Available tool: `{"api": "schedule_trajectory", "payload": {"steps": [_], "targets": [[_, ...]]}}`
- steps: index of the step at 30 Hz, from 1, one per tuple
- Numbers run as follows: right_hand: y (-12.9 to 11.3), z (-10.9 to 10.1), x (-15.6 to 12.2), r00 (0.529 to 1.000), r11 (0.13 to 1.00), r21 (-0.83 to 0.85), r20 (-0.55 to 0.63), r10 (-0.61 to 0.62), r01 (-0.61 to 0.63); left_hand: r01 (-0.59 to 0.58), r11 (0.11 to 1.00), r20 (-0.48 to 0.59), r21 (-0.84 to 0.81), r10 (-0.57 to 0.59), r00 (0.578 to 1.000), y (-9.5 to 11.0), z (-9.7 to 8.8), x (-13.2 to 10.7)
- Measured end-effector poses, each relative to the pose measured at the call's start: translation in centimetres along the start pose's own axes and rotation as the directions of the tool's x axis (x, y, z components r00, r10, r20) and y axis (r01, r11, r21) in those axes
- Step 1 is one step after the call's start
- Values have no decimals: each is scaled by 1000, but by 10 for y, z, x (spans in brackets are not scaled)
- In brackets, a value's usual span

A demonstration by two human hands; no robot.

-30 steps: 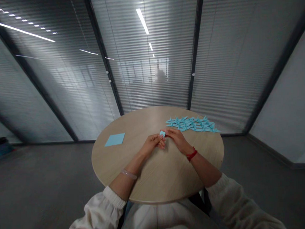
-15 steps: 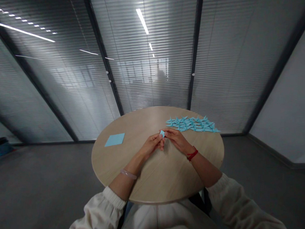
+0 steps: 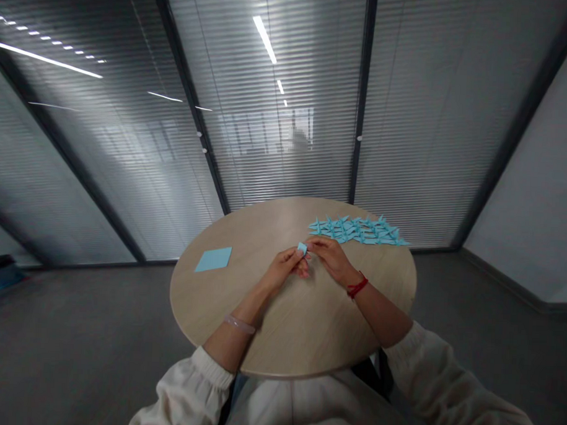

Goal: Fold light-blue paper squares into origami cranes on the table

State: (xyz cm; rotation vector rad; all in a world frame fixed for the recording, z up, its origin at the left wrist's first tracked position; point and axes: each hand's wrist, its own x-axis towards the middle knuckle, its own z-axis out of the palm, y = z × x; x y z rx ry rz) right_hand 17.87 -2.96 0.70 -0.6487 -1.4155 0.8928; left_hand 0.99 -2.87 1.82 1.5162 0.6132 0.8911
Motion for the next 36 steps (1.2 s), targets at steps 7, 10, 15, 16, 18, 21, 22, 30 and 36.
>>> {"api": "schedule_trajectory", "payload": {"steps": [7, 10, 15, 16, 18, 21, 22, 30, 36], "targets": [[-5, 2, 0, 991, 973, -217, -81, -103, 83, -154, 954, -194, 259, 207, 959, -1, -1, 4], [-5, 3, 0, 980, 934, -333, -99, -175, 133, -160, 910, -271, 383, 276, 922, -3, -1, 5], [-5, 3, 0, 974, 904, -402, -98, -203, 147, -142, 897, -307, 419, 287, 907, -2, 0, 4], [-5, 3, 0, 975, 903, -405, -99, -199, 143, -144, 896, -305, 420, 289, 907, -2, 0, 4], [-6, 3, 0, 976, 904, -407, -103, -191, 133, -147, 895, -306, 422, 293, 906, -2, 0, 4], [-7, 3, 0, 977, 906, -406, -116, -180, 118, -153, 902, -305, 404, 291, 907, -2, -2, 4], [-7, 3, 0, 977, 907, -405, -121, -175, 113, -156, 906, -304, 393, 288, 908, -3, -2, 4], [-4, 3, 1, 991, 951, -308, -120, -66, 26, -109, 933, -320, 343, 225, 920, -9, -9, 9], [0, 5, 0, 999, 970, -240, -32, 36, -43, -69, 902, -297, 426, 211, 931, -9, -8, 8]]}}
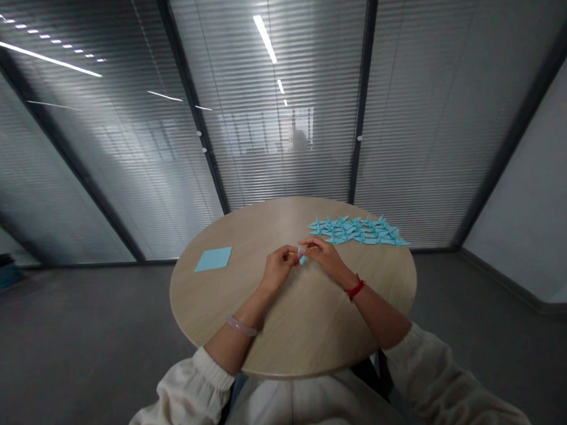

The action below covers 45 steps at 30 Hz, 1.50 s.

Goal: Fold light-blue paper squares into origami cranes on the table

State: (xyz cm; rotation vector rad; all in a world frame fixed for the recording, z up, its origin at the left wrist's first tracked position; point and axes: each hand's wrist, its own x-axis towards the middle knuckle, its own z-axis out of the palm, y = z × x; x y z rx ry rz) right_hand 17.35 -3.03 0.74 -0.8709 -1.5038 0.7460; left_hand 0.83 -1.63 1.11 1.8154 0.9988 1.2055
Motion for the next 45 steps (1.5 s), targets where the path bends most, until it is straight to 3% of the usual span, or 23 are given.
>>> {"api": "schedule_trajectory", "payload": {"steps": [7, 14, 39, 45], "targets": [[6, -2, 2, 999, 996, -76, -27, -43, 41, 97, 986, 95, -139, -84, 992, 3, 2, 0], [11, -1, 4, 998, 998, -26, -28, 54, -55, 264, 935, 263, -238, -200, 944, 0, 3, 0], [7, -3, 2, 986, 992, -39, -118, 115, -121, 297, 910, 294, -290, -210, 932, -5, 9, -2], [7, -6, 2, 982, 993, -16, -149, 114, -118, 312, 909, 346, -277, -209, 915, -5, 10, -4]]}}
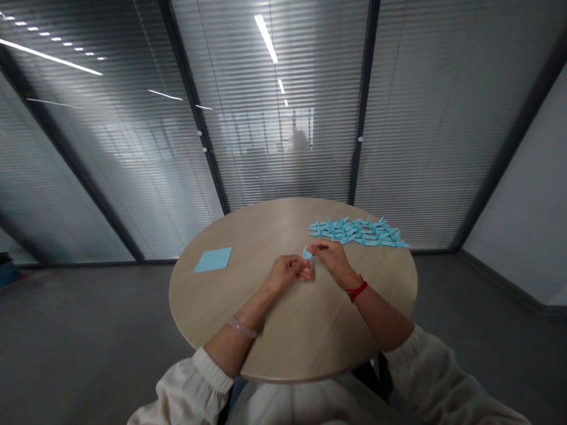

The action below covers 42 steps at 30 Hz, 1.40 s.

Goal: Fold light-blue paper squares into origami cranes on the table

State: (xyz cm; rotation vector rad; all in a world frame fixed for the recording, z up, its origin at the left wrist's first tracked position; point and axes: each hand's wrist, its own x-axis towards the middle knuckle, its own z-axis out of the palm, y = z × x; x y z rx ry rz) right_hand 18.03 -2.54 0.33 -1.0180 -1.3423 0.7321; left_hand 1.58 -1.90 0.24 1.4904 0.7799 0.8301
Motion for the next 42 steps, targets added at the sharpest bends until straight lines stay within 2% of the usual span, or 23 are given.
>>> {"api": "schedule_trajectory", "payload": {"steps": [6, 13, 19, 26, 37, 42], "targets": [[1, 1, 0, 1000, 998, 56, -11, 25, -25, -75, 994, -11, 82, 76, 997, 1, -1, -1], [-3, 1, -2, 997, 974, 211, 9, 77, -77, -167, 976, -37, 137, 173, 984, 4, 2, -2], [-1, 2, -2, 994, 955, 278, 63, 94, -108, -164, 980, -37, 109, 169, 985, 7, 3, -3], [5, 0, -1, 994, 957, 277, 95, 63, -87, -173, 982, 12, 76, 173, 985, 9, 4, -5], [3, -1, -1, 992, 963, 259, 116, 52, -81, -187, 982, 53, 29, 185, 981, 8, 2, -5], [1, 1, -2, 993, 950, 298, 90, 74, -97, -185, 982, 61, 23, 184, 981, 7, 1, -3]]}}
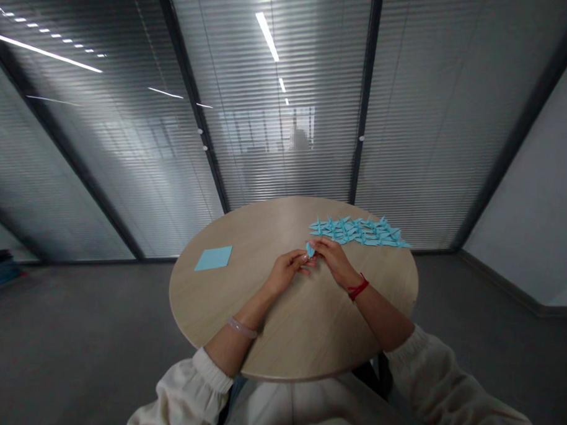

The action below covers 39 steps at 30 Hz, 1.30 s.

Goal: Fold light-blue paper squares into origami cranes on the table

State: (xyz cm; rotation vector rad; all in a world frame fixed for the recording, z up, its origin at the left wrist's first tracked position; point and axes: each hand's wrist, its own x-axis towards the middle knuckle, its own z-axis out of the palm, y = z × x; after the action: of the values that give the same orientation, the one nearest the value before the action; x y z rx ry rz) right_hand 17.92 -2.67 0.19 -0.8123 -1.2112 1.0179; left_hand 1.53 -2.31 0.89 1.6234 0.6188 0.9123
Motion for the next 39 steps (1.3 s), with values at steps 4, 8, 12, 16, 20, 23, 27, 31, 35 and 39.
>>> {"api": "schedule_trajectory", "payload": {"steps": [4, 8, 12, 16, 20, 23, 27, 31, 35, 39], "targets": [[1, 2, 0, 1000, 1000, 14, 1, 7, -7, -7, 1000, -13, 9, 7, 1000, -2, 0, 1], [4, 3, 2, 999, 997, -69, 8, -32, 32, -12, 1000, -54, 24, 13, 998, -4, -1, 2], [4, 4, 3, 995, 971, -219, 29, -95, 99, -6, 997, -138, 72, 16, 990, -2, -1, 2], [1, 4, 0, 985, 910, -378, 77, -155, 173, -10, 979, -228, 205, 58, 972, -1, -2, 0], [3, 2, -1, 982, 888, -423, 136, -133, 179, -24, 891, -231, 454, 144, 962, -2, -2, -1], [6, -1, 0, 983, 886, -432, 144, -116, 167, -23, 785, -196, 619, 183, 963, -4, -1, -2], [5, -4, 1, 987, 902, -414, 145, -70, 125, -36, 604, -139, 797, 241, 961, -4, -2, -3], [0, -5, -2, 983, 909, -404, 178, -34, 105, -78, 428, -47, 900, 274, 961, -4, -4, -5], [2, -5, -3, 981, 931, -365, 189, 43, 29, -97, 350, 3, 932, 259, 966, -1, -4, -7], [5, -5, -4, 977, 962, -255, 159, 142, -99, -103, 341, -4, 934, 300, 954, 1, -4, -8]]}}
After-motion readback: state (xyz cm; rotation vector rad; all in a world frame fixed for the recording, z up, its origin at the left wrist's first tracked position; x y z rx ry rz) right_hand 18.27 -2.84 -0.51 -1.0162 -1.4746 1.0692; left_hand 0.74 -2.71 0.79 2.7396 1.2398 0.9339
